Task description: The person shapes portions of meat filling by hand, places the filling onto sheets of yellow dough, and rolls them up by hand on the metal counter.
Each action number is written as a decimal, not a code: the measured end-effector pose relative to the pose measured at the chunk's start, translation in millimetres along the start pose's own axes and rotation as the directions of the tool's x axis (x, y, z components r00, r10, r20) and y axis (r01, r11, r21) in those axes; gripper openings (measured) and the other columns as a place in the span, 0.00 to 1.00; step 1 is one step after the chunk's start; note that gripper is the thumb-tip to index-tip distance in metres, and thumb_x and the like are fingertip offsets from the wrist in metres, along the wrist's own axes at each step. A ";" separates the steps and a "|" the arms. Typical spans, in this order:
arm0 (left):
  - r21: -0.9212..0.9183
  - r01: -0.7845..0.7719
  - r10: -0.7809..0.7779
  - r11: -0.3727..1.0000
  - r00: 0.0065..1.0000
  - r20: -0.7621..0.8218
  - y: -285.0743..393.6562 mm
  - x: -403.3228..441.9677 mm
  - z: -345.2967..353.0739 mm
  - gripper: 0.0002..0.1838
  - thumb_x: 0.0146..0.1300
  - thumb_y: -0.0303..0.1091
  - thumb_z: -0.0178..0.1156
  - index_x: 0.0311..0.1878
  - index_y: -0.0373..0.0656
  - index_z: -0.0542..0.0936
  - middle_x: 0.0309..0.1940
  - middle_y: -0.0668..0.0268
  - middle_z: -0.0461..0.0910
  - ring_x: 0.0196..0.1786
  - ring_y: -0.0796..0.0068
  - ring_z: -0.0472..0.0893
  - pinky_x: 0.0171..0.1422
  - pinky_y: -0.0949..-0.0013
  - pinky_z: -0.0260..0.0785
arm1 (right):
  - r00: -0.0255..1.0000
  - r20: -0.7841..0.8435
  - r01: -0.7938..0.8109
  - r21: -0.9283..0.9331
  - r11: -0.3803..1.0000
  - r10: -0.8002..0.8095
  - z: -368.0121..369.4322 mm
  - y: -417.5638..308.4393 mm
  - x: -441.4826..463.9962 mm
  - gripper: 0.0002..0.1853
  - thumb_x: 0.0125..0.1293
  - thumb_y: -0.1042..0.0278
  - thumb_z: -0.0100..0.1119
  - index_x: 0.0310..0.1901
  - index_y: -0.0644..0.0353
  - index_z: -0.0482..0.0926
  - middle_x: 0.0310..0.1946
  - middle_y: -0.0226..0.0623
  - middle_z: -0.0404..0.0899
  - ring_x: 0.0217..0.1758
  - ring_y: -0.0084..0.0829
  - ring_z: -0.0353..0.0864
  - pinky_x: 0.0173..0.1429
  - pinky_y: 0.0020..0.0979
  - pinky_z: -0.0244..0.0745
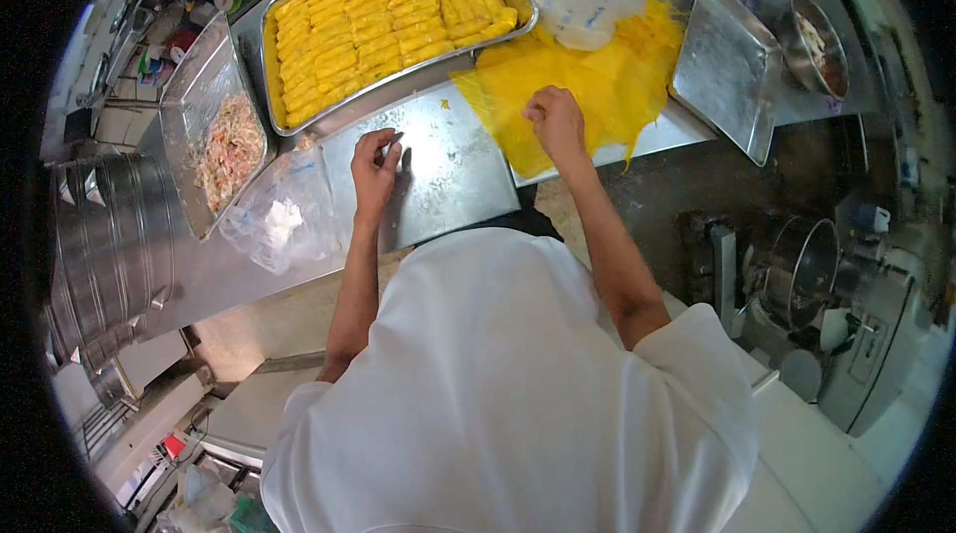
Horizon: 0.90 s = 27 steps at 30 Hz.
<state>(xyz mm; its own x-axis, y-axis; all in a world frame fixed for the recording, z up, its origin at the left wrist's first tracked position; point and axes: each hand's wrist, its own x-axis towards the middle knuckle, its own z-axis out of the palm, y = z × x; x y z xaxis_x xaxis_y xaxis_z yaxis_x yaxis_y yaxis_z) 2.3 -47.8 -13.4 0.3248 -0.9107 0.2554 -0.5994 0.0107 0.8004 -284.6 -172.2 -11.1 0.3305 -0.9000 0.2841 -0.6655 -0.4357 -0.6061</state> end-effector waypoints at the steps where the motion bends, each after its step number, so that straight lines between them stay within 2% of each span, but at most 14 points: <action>1: -0.079 0.089 -0.085 0.993 0.995 0.045 7.6 2.5 0.5 0.12 0.58 0.27 0.64 0.46 0.41 0.82 0.42 0.62 0.79 0.48 0.67 0.78 0.49 0.69 0.72 | 0.999 0.044 -0.031 0.039 0.999 0.030 -6.5 -2.0 3.6 0.07 0.49 0.75 0.67 0.31 0.60 0.80 0.33 0.41 0.79 0.41 0.45 0.76 0.48 0.40 0.72; 2: -0.152 0.180 -0.167 0.972 0.981 0.094 15.1 5.3 1.5 0.12 0.58 0.27 0.63 0.47 0.41 0.82 0.43 0.62 0.79 0.48 0.68 0.78 0.49 0.70 0.71 | 0.994 0.091 -0.062 0.077 0.995 0.055 -12.2 -4.5 7.9 0.07 0.49 0.76 0.66 0.32 0.60 0.81 0.33 0.41 0.79 0.42 0.44 0.77 0.49 0.40 0.72; 5: -0.044 -0.160 0.165 0.986 0.967 0.192 36.4 12.7 15.9 0.14 0.55 0.26 0.65 0.46 0.42 0.82 0.46 0.59 0.79 0.51 0.60 0.78 0.57 0.64 0.70 | 0.982 0.188 -0.035 0.167 0.985 0.003 -24.9 -16.8 6.2 0.06 0.52 0.79 0.61 0.33 0.62 0.81 0.34 0.42 0.80 0.45 0.44 0.78 0.50 0.40 0.72; 7: -0.091 -0.215 0.234 0.972 0.907 0.350 51.2 15.7 35.2 0.16 0.51 0.26 0.66 0.46 0.43 0.83 0.46 0.59 0.79 0.52 0.56 0.76 0.59 0.61 0.68 | 0.985 0.169 -0.003 0.159 0.987 -0.024 -29.8 -15.2 -2.1 0.07 0.53 0.81 0.59 0.34 0.62 0.81 0.34 0.43 0.80 0.44 0.43 0.79 0.49 0.39 0.73; 9: -0.140 -0.371 0.395 0.918 0.826 0.402 66.7 19.4 63.4 0.13 0.49 0.28 0.67 0.41 0.44 0.82 0.39 0.61 0.78 0.47 0.56 0.75 0.53 0.59 0.67 | 0.986 0.158 0.031 0.149 0.988 -0.055 -36.8 -9.9 -8.9 0.07 0.53 0.82 0.57 0.34 0.63 0.81 0.34 0.44 0.80 0.44 0.43 0.80 0.48 0.38 0.74; 13: -0.085 -0.407 0.397 0.909 0.790 0.467 88.8 16.2 105.8 0.11 0.47 0.32 0.68 0.37 0.46 0.83 0.34 0.61 0.76 0.45 0.58 0.74 0.50 0.57 0.64 | 0.985 0.041 -0.171 0.148 0.974 0.167 -44.1 8.2 -28.5 0.07 0.54 0.81 0.56 0.33 0.62 0.82 0.32 0.45 0.82 0.36 0.42 0.82 0.42 0.35 0.76; 15: 0.010 -0.511 0.445 0.860 0.758 0.477 87.3 15.9 121.8 0.09 0.45 0.34 0.68 0.32 0.47 0.82 0.30 0.63 0.74 0.44 0.60 0.73 0.49 0.57 0.60 | 0.967 0.014 -0.254 0.123 0.959 0.255 -52.2 9.9 -37.5 0.06 0.54 0.80 0.57 0.33 0.62 0.82 0.31 0.45 0.82 0.34 0.41 0.83 0.41 0.34 0.76; 17: 0.026 -0.507 0.410 0.862 0.727 0.550 80.0 19.1 128.5 0.08 0.48 0.33 0.68 0.32 0.47 0.82 0.32 0.64 0.75 0.45 0.61 0.73 0.50 0.58 0.60 | 0.829 0.282 -0.480 -0.083 0.873 0.483 -64.8 2.4 -43.5 0.04 0.59 0.75 0.60 0.32 0.65 0.81 0.31 0.39 0.84 0.30 0.26 0.83 0.38 0.29 0.77; 18: 0.055 -0.499 0.363 0.865 0.699 0.616 77.8 20.4 128.4 0.06 0.50 0.32 0.67 0.32 0.47 0.81 0.34 0.65 0.76 0.47 0.62 0.73 0.50 0.59 0.59 | 0.823 0.274 -0.495 -0.081 0.865 0.497 -66.2 0.8 -46.6 0.04 0.59 0.75 0.60 0.32 0.65 0.81 0.31 0.39 0.84 0.30 0.26 0.83 0.38 0.29 0.77; 19: 0.046 -0.505 0.368 0.862 0.685 0.628 76.0 20.6 128.6 0.06 0.50 0.32 0.67 0.32 0.47 0.81 0.34 0.65 0.76 0.47 0.62 0.73 0.50 0.59 0.59 | 0.762 0.354 -0.577 -0.010 0.817 0.542 -66.1 -1.2 -50.2 0.05 0.59 0.72 0.62 0.33 0.65 0.82 0.30 0.42 0.84 0.30 0.28 0.84 0.37 0.29 0.77; 21: -0.065 -0.388 0.363 0.919 0.773 0.520 75.8 22.6 128.5 0.05 0.51 0.29 0.66 0.33 0.46 0.81 0.33 0.66 0.76 0.44 0.62 0.74 0.49 0.58 0.60 | 0.692 0.428 -0.663 0.058 0.746 0.581 -60.3 -1.9 -57.0 0.07 0.59 0.70 0.64 0.34 0.66 0.82 0.29 0.44 0.84 0.30 0.29 0.84 0.35 0.28 0.77; 23: -0.123 -0.329 0.344 0.936 0.788 0.511 77.2 27.9 126.4 0.05 0.49 0.29 0.65 0.30 0.44 0.80 0.34 0.67 0.77 0.44 0.60 0.74 0.50 0.56 0.60 | 0.597 0.526 -0.802 0.419 0.427 0.606 -44.1 2.1 -65.6 0.10 0.63 0.65 0.64 0.34 0.65 0.81 0.27 0.36 0.83 0.29 0.21 0.82 0.31 0.22 0.75; 25: -0.174 -0.203 0.267 0.964 0.741 0.616 78.1 37.6 125.1 0.06 0.50 0.30 0.66 0.32 0.42 0.80 0.37 0.65 0.79 0.45 0.57 0.76 0.49 0.56 0.63 | 0.638 0.482 -0.752 0.558 0.352 0.600 -31.5 4.2 -69.3 0.09 0.64 0.65 0.64 0.34 0.63 0.80 0.26 0.32 0.82 0.28 0.19 0.81 0.30 0.20 0.73; 27: -0.199 -0.214 0.290 0.956 0.785 0.547 86.7 35.9 122.3 0.06 0.52 0.30 0.66 0.32 0.41 0.80 0.37 0.64 0.80 0.45 0.56 0.76 0.49 0.56 0.65 | 0.677 0.435 -0.679 0.680 0.277 0.594 -26.7 3.8 -68.2 0.09 0.65 0.64 0.63 0.34 0.61 0.79 0.26 0.28 0.81 0.28 0.17 0.79 0.29 0.18 0.71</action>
<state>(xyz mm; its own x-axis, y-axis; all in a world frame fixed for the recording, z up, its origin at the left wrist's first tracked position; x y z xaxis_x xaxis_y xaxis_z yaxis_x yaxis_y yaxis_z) -127.4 -130.1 -1.2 -0.3188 -0.9380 0.1359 -0.4971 0.2876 0.8187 -327.5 -112.8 -13.0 0.1198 -0.8631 -0.4907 0.0461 0.4986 -0.8656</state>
